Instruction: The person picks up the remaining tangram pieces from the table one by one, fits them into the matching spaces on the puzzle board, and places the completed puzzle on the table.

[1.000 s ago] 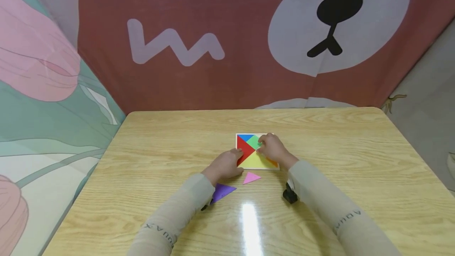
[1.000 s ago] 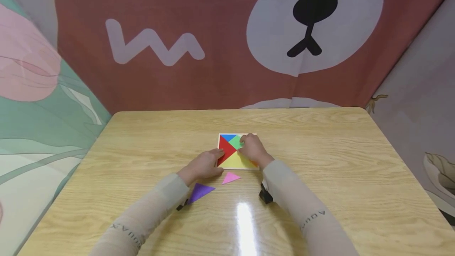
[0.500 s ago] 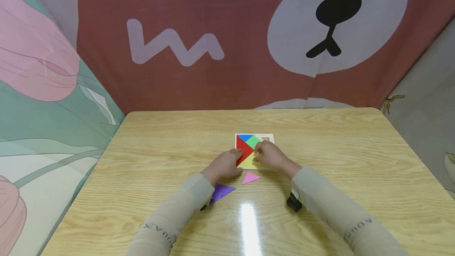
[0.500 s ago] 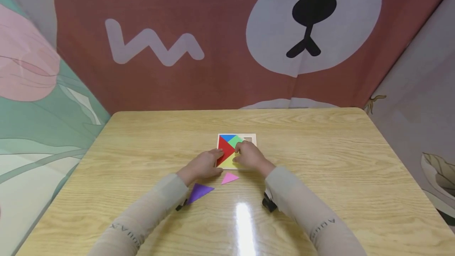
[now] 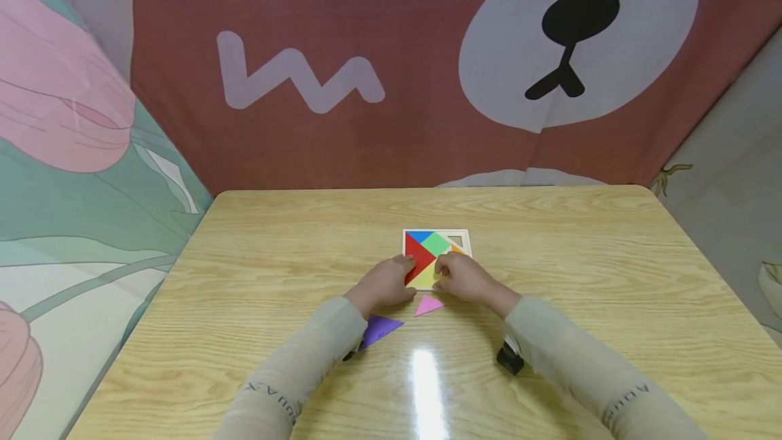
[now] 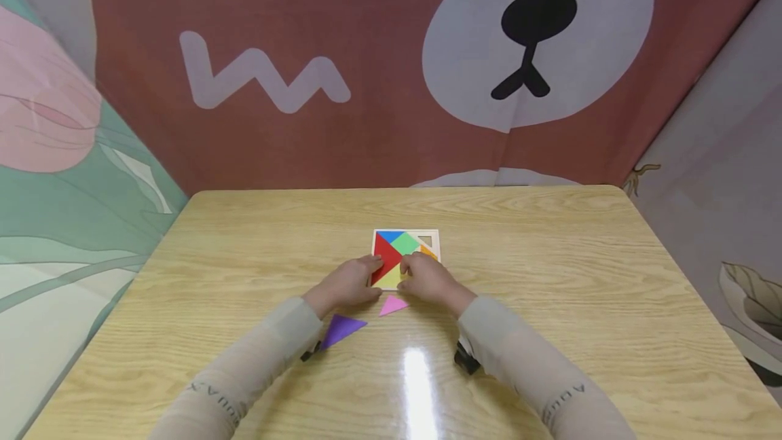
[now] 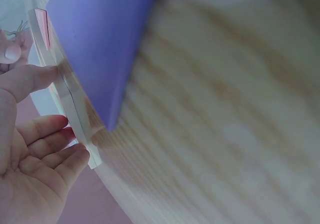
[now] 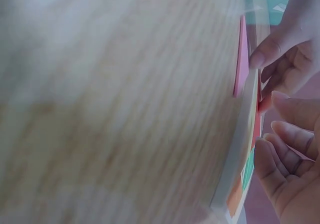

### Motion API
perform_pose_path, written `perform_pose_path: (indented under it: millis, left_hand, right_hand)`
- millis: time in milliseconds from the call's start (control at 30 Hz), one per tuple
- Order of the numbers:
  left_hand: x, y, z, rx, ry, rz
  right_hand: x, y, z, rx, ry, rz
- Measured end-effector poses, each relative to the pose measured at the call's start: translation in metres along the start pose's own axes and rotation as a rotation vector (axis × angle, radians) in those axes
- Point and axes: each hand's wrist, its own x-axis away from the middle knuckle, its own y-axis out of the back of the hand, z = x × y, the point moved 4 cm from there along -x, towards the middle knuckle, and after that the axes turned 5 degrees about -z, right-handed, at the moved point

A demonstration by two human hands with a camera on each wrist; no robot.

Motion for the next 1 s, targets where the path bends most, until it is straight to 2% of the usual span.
perform_pose_path:
  millis: [167, 533, 800, 1000]
  left_hand:
    - [0.0, 0.0, 0.0, 0.006, 0.006, 0.003]
    - [0.0, -0.001, 0.0, 0.013, 0.028, 0.025]
    - [0.0, -0.001, -0.001, 0.002, 0.027, 0.032]
    - [0.0, -0.001, -0.001, 0.01, 0.028, 0.03]
  right_hand:
    - [0.005, -0.004, 0.0, -0.022, -0.001, 0.038]
    - [0.013, -0.01, 0.003, 0.048, 0.038, 0.115]
    - [0.017, -0.014, 0.009, 0.08, 0.128, 0.168]
    - [0.02, -0.016, 0.012, 0.098, 0.179, 0.177]
